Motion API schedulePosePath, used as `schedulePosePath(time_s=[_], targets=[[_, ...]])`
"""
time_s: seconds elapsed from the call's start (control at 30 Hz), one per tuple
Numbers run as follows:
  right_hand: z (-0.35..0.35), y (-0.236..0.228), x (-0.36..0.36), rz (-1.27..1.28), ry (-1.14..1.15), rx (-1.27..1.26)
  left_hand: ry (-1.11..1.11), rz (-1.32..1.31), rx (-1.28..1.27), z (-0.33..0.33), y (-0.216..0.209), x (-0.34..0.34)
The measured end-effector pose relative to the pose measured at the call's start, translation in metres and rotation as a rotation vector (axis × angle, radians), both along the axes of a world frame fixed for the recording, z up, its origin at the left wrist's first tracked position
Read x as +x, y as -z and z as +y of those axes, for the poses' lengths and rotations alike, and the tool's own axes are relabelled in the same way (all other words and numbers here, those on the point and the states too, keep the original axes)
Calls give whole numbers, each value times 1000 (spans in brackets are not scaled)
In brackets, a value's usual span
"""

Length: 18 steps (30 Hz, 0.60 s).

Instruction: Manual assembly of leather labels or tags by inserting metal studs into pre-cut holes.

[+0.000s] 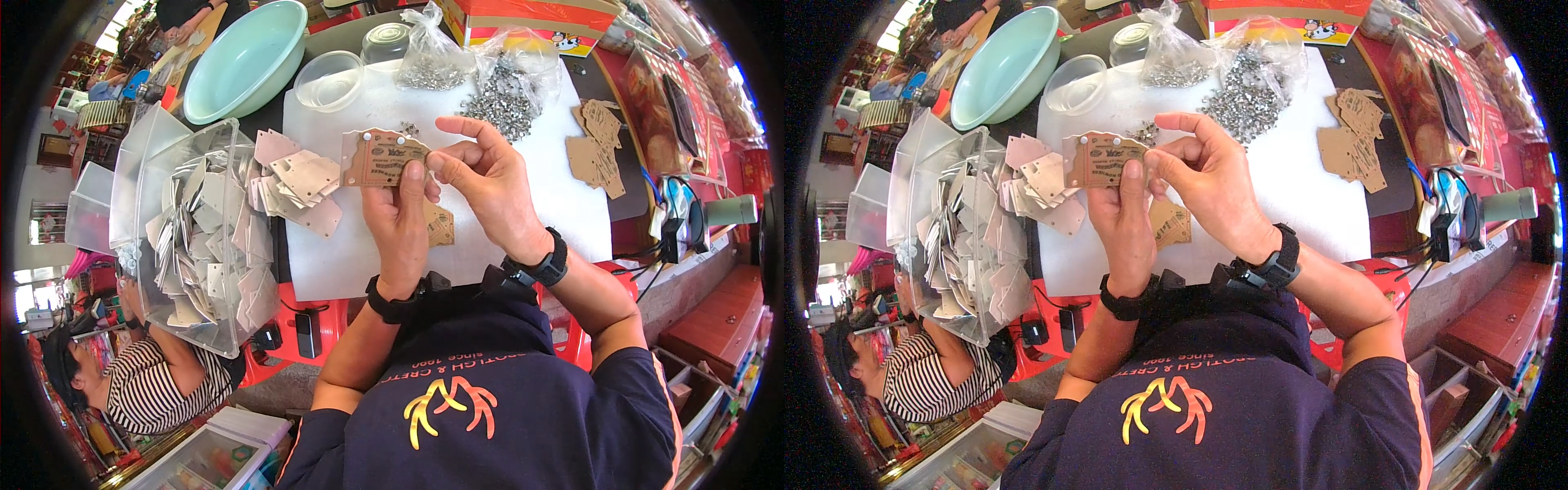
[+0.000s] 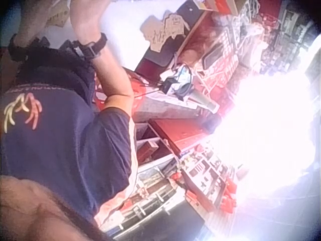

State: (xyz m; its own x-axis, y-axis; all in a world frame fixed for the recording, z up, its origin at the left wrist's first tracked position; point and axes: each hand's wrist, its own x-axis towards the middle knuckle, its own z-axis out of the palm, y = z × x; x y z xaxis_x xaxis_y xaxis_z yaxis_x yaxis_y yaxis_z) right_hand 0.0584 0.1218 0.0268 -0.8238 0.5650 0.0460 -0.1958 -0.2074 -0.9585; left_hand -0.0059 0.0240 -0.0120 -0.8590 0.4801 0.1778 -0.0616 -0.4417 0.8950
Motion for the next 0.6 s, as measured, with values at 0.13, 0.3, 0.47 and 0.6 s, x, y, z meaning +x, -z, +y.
schedulePosePath(time_s=[0.13, 0.3, 0.47, 0.6], targets=[[1, 2, 1, -22, -25, -10, -21, 32, -16, -2, 1, -1], [-5, 1, 2, -25, 50, 134, -29, -5, -73, -7, 2, -3], [1, 4, 4, -97, 134, 542, 36, -216, -26, -10, -5, -2], [5, 11, 5, -97, 185, 710, 107, -288, 44, -13, -6, -1]])
